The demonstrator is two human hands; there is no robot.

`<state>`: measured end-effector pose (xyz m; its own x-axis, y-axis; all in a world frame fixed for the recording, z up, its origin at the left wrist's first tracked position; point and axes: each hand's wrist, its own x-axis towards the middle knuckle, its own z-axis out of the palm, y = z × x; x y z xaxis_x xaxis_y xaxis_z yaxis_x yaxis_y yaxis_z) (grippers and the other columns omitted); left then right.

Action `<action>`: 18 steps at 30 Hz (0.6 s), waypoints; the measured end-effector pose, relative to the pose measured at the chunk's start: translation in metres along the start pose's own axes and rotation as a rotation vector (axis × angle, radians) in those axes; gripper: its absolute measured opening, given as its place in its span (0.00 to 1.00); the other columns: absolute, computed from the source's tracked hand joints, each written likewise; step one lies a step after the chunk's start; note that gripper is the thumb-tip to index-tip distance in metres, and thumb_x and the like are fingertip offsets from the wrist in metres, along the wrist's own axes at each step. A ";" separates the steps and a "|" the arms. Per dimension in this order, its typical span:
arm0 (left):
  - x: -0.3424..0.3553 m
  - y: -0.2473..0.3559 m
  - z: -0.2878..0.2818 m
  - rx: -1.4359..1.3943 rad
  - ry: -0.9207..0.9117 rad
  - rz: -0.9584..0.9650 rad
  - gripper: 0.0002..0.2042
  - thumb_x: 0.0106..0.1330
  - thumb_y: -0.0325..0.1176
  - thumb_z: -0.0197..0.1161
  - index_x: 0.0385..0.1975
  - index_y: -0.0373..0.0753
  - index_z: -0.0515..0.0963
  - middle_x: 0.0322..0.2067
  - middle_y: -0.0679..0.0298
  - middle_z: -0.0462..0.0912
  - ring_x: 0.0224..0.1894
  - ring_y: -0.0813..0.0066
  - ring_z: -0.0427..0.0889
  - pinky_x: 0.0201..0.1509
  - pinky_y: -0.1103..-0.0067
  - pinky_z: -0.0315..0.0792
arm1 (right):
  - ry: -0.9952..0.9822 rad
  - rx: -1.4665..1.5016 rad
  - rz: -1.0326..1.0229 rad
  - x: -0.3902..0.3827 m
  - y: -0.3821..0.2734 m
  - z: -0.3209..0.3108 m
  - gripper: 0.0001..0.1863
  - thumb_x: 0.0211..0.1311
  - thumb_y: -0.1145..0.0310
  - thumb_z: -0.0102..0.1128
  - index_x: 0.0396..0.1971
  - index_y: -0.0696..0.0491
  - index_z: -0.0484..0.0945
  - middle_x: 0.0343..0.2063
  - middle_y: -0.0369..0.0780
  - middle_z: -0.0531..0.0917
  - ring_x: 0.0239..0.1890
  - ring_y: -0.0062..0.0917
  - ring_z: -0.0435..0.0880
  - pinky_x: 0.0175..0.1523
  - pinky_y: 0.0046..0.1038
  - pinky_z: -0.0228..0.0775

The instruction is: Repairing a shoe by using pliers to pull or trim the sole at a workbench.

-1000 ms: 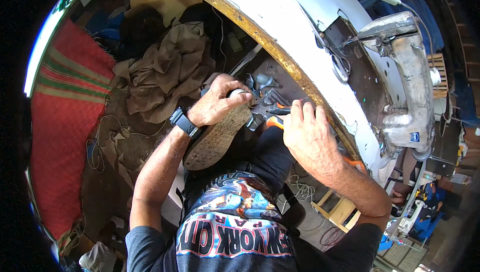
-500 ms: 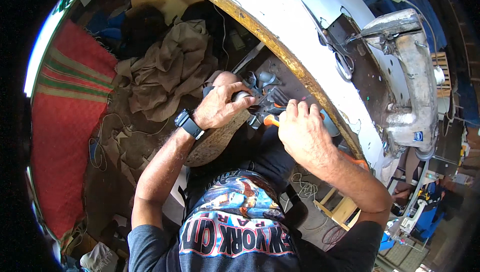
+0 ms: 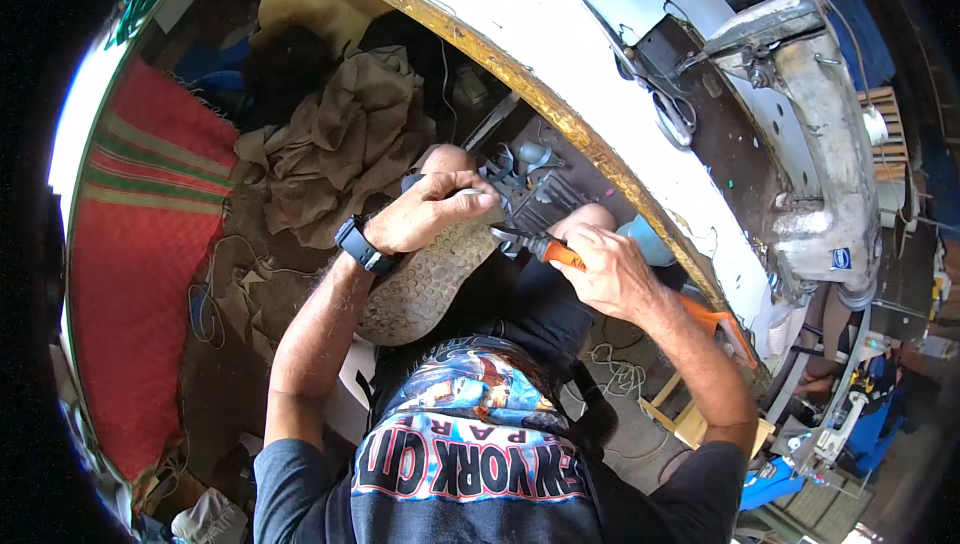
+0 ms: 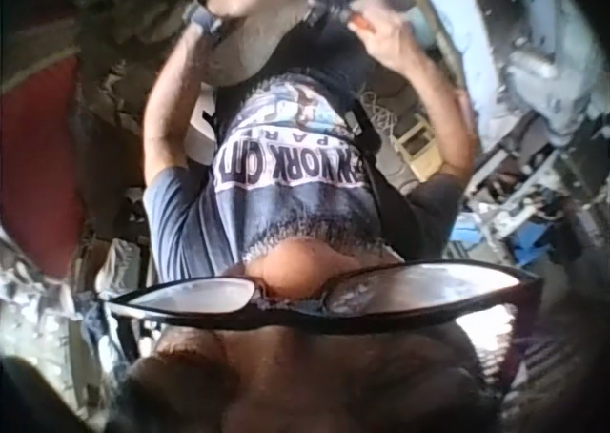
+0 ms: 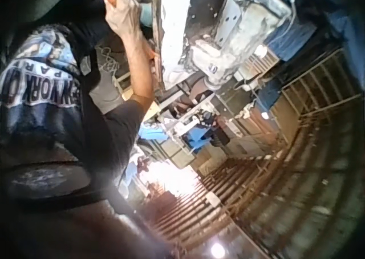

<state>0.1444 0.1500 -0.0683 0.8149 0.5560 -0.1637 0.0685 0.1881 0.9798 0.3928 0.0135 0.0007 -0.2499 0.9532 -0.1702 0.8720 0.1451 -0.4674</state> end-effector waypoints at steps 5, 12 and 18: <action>0.004 -0.010 0.000 -0.291 -0.156 0.031 0.15 0.74 0.38 0.55 0.49 0.34 0.78 0.43 0.65 0.81 0.47 0.78 0.76 0.56 0.81 0.68 | 0.219 0.362 -0.067 -0.009 0.012 0.042 0.11 0.55 0.70 0.68 0.29 0.60 0.75 0.25 0.48 0.79 0.30 0.47 0.82 0.35 0.40 0.74; 0.000 0.007 -0.005 -0.396 -0.088 0.096 0.17 0.73 0.42 0.54 0.49 0.35 0.79 0.45 0.63 0.81 0.49 0.75 0.77 0.58 0.79 0.67 | 0.048 0.886 0.100 -0.013 -0.024 0.036 0.09 0.60 0.71 0.64 0.34 0.60 0.76 0.34 0.43 0.82 0.35 0.26 0.82 0.43 0.28 0.73; -0.002 0.017 -0.010 -0.340 0.000 0.142 0.13 0.72 0.37 0.56 0.45 0.34 0.80 0.36 0.66 0.84 0.40 0.83 0.79 0.48 0.82 0.72 | -0.287 1.563 0.368 -0.031 -0.020 0.031 0.17 0.54 0.71 0.61 0.43 0.63 0.77 0.43 0.45 0.81 0.40 0.25 0.81 0.43 0.24 0.77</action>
<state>0.1383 0.1597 -0.0521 0.8025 0.5959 -0.0291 -0.2405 0.3677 0.8983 0.3698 -0.0268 -0.0117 -0.3582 0.7700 -0.5280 -0.3078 -0.6313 -0.7118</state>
